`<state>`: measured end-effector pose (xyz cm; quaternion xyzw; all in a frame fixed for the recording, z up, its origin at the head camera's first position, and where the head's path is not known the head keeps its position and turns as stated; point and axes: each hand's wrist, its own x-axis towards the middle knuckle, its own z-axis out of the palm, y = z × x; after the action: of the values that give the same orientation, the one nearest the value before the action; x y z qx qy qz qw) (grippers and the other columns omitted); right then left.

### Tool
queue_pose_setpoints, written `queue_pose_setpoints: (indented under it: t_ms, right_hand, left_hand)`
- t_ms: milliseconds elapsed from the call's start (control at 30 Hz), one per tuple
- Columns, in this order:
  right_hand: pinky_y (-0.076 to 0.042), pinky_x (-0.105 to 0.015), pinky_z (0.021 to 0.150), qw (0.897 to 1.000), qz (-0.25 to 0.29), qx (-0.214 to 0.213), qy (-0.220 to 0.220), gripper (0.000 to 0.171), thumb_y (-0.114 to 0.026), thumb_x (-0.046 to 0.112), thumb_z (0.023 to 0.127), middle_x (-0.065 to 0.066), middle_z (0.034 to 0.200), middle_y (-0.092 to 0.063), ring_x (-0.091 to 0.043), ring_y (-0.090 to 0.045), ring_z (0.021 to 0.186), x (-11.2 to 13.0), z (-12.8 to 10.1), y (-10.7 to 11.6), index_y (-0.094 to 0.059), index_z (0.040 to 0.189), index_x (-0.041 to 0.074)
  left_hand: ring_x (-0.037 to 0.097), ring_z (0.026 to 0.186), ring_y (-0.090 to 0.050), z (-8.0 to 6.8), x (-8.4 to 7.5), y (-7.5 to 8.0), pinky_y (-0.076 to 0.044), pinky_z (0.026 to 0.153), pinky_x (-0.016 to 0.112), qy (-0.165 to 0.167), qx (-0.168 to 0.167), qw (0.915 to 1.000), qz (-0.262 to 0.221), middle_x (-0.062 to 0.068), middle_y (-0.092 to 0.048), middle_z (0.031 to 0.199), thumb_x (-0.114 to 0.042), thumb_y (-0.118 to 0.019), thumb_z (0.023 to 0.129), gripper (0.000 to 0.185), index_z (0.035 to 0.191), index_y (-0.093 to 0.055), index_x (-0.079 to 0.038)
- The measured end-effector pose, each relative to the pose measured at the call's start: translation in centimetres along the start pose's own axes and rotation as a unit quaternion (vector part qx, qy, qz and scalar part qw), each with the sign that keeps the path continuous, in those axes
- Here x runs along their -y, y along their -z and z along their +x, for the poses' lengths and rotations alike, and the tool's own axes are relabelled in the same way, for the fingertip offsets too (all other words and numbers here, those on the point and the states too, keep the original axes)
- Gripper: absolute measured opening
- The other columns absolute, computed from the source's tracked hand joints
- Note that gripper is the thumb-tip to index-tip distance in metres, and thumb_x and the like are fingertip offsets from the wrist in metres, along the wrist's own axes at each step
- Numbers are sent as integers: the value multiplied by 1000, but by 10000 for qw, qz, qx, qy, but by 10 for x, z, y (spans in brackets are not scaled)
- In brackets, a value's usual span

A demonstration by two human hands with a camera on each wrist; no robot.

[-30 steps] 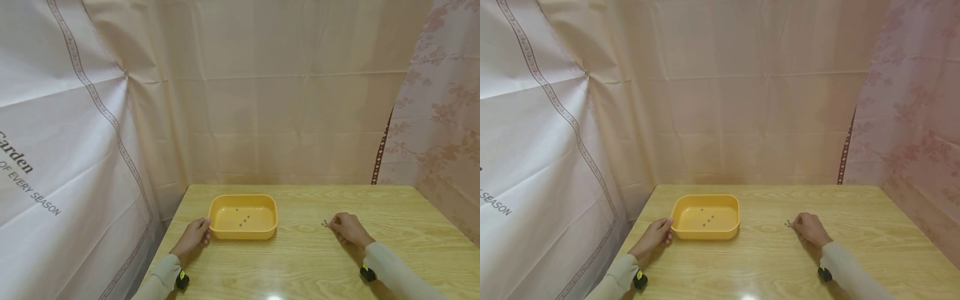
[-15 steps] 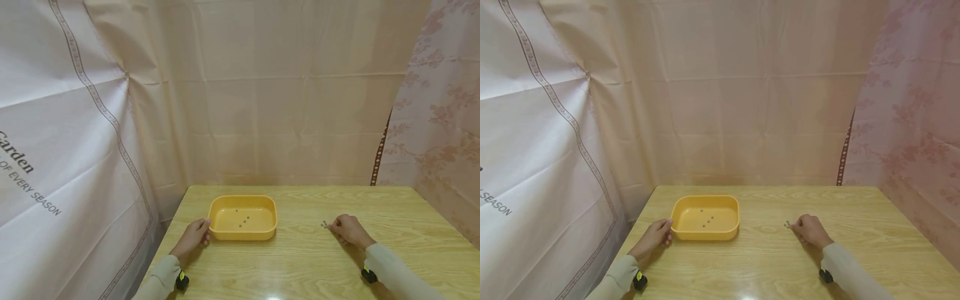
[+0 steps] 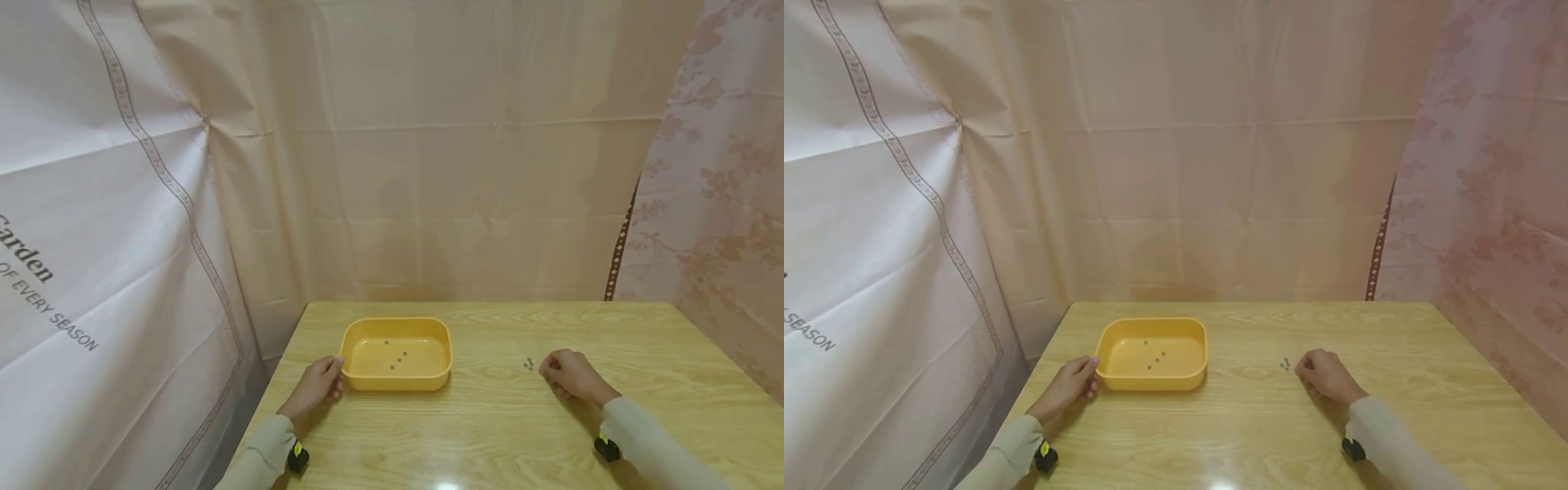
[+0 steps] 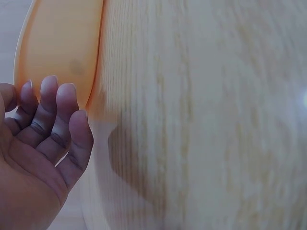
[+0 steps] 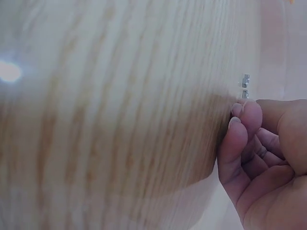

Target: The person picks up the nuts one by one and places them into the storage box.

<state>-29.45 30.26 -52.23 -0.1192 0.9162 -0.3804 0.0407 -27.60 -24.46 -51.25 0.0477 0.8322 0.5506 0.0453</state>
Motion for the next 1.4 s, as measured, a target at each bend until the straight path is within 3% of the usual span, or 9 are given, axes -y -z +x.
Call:
queue_pose_setpoints:
  t_ms: [733, 967, 1400]
  right_hand:
    - [-52, -29, 48, 9995, -158, -186, 190, 8, -61, 6, 103, -4, 78, -62, -16, -58, 54, 1, -1, -2, -65, 99, 0]
    - [-51, -29, 46, 9991, -145, -264, 287, 9, -61, 6, 103, -4, 78, -63, -15, -57, 52, 2, 2, -4, -66, 101, -2]
    - [-46, -28, 43, 9986, -106, -326, 399, 11, -60, 8, 104, -3, 78, -66, -14, -53, 47, 11, 7, -4, -67, 100, 0]
  left_hand:
    - [15, 59, -56, 0, -1, 0, -48, 52, 25, -88, -24, 10000, 12, 5, -60, 74, -32, -45, 113, 40, 92, -58, -1]
    - [15, 61, -55, -1, 0, 0, -49, 53, 24, -88, 18, 9996, -257, 6, -59, 75, -30, -45, 113, 40, 90, -57, 0]
    - [15, 62, -55, -1, 1, 1, -50, 55, 26, -70, 18, 9996, -272, 6, -59, 76, -33, -46, 112, 41, 91, -57, 0]
